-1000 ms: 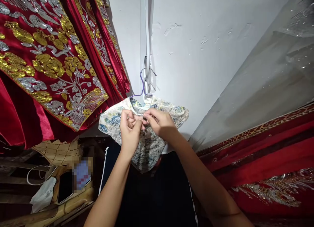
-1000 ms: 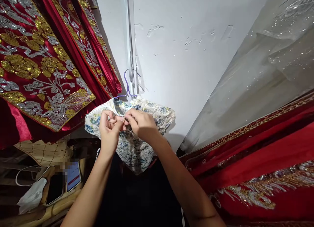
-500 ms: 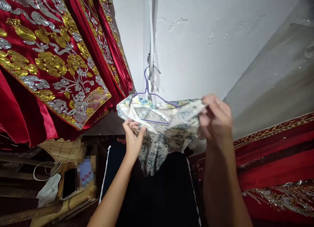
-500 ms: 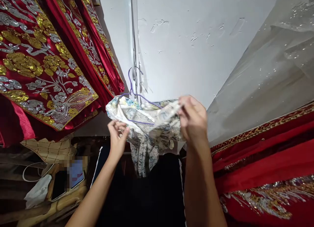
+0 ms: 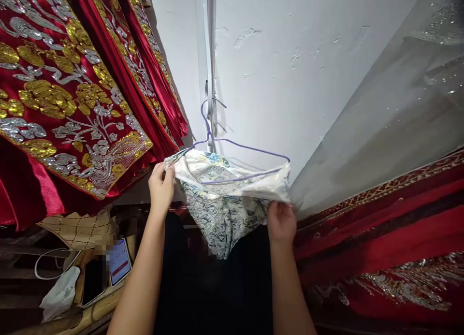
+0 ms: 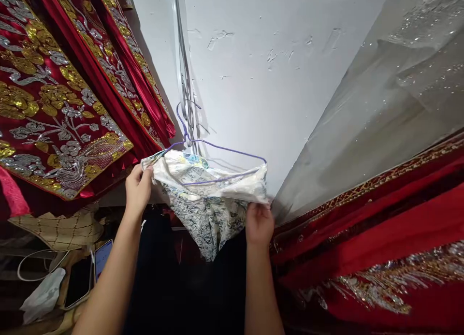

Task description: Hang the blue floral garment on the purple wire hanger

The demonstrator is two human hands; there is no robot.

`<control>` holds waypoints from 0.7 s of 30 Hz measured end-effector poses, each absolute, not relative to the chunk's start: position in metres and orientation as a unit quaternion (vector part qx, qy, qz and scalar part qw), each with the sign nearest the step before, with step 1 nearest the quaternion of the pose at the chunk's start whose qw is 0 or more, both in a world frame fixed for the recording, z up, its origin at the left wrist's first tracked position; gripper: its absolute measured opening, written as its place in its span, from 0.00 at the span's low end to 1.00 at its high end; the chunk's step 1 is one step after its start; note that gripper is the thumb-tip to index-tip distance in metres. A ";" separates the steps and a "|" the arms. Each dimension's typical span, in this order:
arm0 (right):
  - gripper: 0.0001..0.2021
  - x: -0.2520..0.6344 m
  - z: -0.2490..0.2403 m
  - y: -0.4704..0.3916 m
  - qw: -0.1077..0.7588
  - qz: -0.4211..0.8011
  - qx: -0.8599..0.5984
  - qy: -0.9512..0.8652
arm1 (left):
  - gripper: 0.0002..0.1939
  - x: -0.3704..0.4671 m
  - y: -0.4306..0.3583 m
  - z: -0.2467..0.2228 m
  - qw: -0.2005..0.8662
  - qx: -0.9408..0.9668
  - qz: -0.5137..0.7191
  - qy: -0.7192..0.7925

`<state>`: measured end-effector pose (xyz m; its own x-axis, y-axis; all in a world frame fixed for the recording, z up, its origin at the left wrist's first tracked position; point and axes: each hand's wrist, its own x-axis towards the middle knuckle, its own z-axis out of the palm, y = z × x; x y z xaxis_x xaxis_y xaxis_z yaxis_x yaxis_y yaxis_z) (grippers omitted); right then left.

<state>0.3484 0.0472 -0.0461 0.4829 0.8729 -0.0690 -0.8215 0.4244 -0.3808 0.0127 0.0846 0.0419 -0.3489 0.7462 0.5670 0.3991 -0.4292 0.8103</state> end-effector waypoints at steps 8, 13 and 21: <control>0.02 0.301 -0.085 0.035 0.722 0.608 -0.302 -0.134 | 0.07 0.009 0.048 -0.013 0.405 0.210 0.737 0.500; 0.18 0.261 -0.076 0.024 0.570 0.515 -0.502 -0.398 | 0.06 0.039 0.002 -0.043 0.530 0.120 0.685 0.485; 0.38 0.221 -0.024 -0.005 0.462 0.608 -0.416 -0.494 | 0.05 0.096 -0.062 0.025 0.435 0.623 0.473 0.446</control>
